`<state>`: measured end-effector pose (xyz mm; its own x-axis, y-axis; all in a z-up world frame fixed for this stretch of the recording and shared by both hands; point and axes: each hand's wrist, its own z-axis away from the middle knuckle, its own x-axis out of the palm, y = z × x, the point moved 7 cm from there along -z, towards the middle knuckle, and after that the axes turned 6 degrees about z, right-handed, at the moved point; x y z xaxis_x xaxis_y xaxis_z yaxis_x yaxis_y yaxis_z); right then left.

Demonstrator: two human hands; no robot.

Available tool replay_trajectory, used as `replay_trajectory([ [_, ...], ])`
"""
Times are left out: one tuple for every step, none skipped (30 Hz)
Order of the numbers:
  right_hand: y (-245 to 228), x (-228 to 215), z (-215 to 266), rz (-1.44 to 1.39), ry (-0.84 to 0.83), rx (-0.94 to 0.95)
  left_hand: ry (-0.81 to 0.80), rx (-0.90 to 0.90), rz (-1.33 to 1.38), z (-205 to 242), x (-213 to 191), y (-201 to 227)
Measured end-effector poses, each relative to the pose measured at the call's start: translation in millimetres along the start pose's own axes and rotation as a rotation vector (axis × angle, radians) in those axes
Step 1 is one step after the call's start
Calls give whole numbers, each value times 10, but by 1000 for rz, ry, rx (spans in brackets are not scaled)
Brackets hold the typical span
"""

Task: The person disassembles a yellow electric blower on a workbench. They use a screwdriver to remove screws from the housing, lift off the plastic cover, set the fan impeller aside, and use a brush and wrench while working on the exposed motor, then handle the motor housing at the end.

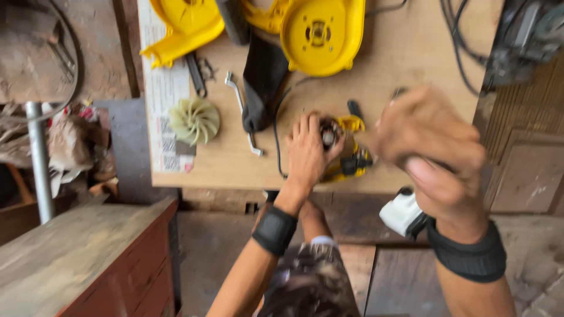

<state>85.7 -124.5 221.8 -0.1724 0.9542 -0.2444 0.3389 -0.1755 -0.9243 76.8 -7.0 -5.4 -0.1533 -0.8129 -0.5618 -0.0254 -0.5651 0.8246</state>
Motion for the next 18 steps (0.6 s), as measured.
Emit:
replay_trajectory([
  [-138, 16, -22, -5, 7, 2, -5, 1, -6, 58, -4, -21],
  [-194, 42, -42, 385, -31, 133, -25, 8, -16, 118, -6, -28],
  [-251, 5, -108, 782, -56, 249, -35, 36, -26, 60, -16, -19],
  [-340, -8, -176, 786, -37, 237, -30, 56, -33, -48, -36, -33],
  [-394, -47, -165, 1045, -52, 338, -75, 44, -48, -42, -13, -61],
  [-453, -94, -141, 1303, -69, 443, -119, 31, -63, -28, 18, -98],
  [-484, -105, -134, 1300, -72, 464, -139, 27, -63, 12, 14, -82],
  [-580, -79, -153, 1390, -62, 362, -183, -1, -76, 60, 30, -90],
  [-658, -53, -199, 1482, -40, 242, -213, -13, -90, 13, 44, -102],
  [-660, -71, -205, 1487, -30, 248, -218, -3, -91, -10, 39, -116],
  [-506, -56, -155, 1293, -219, 445, -218, 6, -95, -13, 23, -113],
  [-380, -10, -65, 1077, -400, 626, -217, 14, -99, -17, 11, -108],
  [-395, -47, -39, 1083, -387, 637, -227, 28, -96, -2, 22, -90],
  [-495, 21, -72, 1078, -418, 420, -217, 42, -88, 7, 24, -75],
  [-597, 96, -100, 1063, -451, 197, -201, 53, -83, -6, 9, -73],
  [-625, 69, -111, 1070, -442, 201, -205, 64, -82, -17, 17, -37],
  [-674, 125, -110, 1116, -509, 99, -204, 52, -86, 2, 9, -36],
  [-715, 183, -100, 1159, -577, -4, -202, 39, -90, 19, 3, -39],
])
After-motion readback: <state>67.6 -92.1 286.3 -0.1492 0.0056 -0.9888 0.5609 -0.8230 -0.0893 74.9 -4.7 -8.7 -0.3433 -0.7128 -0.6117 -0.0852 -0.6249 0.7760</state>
